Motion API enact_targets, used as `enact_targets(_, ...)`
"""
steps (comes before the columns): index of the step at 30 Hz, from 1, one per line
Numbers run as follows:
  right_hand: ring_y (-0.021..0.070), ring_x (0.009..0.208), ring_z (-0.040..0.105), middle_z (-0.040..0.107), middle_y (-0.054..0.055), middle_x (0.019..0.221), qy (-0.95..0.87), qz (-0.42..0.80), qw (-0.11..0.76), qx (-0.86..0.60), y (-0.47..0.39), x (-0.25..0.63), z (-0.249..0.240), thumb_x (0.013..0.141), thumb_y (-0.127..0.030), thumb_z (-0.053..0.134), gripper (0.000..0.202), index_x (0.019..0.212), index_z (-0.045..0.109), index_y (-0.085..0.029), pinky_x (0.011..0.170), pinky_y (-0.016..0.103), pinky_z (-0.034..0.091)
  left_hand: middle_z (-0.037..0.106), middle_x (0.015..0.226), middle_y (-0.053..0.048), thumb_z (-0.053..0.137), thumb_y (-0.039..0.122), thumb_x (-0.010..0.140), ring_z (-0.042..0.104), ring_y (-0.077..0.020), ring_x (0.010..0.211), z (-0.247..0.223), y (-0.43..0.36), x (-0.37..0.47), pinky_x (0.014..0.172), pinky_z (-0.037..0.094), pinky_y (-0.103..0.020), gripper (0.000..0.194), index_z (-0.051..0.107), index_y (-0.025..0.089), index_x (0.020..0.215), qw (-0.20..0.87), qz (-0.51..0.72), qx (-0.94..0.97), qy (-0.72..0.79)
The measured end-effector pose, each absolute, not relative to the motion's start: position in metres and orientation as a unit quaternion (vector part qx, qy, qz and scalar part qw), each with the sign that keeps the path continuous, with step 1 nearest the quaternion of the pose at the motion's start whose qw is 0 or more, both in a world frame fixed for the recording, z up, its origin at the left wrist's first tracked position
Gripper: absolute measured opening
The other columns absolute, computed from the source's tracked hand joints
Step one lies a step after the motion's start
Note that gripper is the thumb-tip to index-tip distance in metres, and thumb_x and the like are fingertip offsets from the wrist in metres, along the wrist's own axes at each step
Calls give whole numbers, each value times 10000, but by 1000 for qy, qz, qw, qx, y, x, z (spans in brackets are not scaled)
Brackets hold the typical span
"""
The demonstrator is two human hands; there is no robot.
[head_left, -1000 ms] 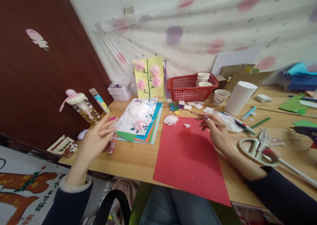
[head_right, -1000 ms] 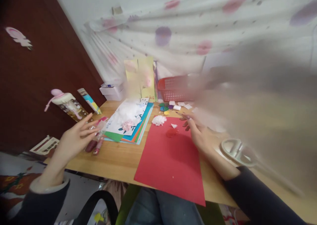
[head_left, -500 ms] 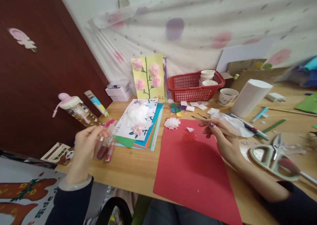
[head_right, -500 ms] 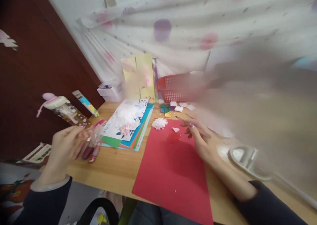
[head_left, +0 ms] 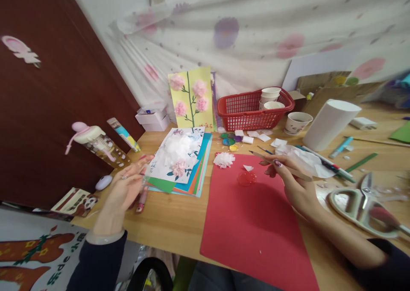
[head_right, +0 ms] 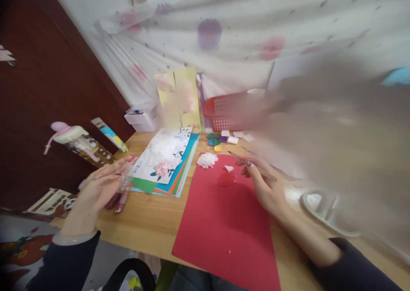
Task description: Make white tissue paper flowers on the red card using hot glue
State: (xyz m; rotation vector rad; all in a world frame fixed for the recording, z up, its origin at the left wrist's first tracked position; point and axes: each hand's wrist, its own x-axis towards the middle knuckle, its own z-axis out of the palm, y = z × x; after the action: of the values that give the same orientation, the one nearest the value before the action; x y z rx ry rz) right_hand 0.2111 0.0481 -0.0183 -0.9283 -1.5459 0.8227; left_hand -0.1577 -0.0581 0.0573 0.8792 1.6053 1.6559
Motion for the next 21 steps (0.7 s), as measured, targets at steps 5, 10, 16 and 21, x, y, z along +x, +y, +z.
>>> enact_targets(5, 218, 751, 631, 712, 60, 974, -648, 347, 552, -392, 42, 207, -7, 966, -471, 436, 308, 1100, 646, -290, 782, 445, 500, 314, 385, 61, 595, 90, 625, 346, -53, 347, 47, -62, -157, 388, 401, -166, 428, 229, 191, 427, 441, 741, 262, 434)
enact_targets(10, 241, 770, 658, 718, 68, 923, -682, 349, 526, -369, 22, 192, 17, 974, -511, 388, 345, 1028, 651, -295, 812, 476, 496, 214, 438, 80, 497, 225, 755, 187, -65, 331, 56, -74, -142, 328, 263, -188, 239, 390, 203, 542, 559, 695, 234, 386)
enact_targets(16, 200, 784, 655, 682, 69, 955, -665, 519, 456, -282, -16, 111, 53, 934, -606, 396, 377, 914, 522, -252, 705, 370, 546, 276, 575, 49, 411, 454, 903, 320, -87, 455, 73, -82, -93, 447, 377, -213, 419, 334, 207, 573, 587, 694, 254, 332)
enact_targets(21, 179, 692, 624, 642, 48, 806, -554, 675, 382, -304, -29, 29, 51, 938, -556, 326, 377, 846, 480, -225, 568, 301, 508, 468, 717, -18, 318, 612, 894, 547, -185, 721, 68, -81, -52, 724, 508, -328, 464, 422, 224, 662, 465, 710, 370, 377)
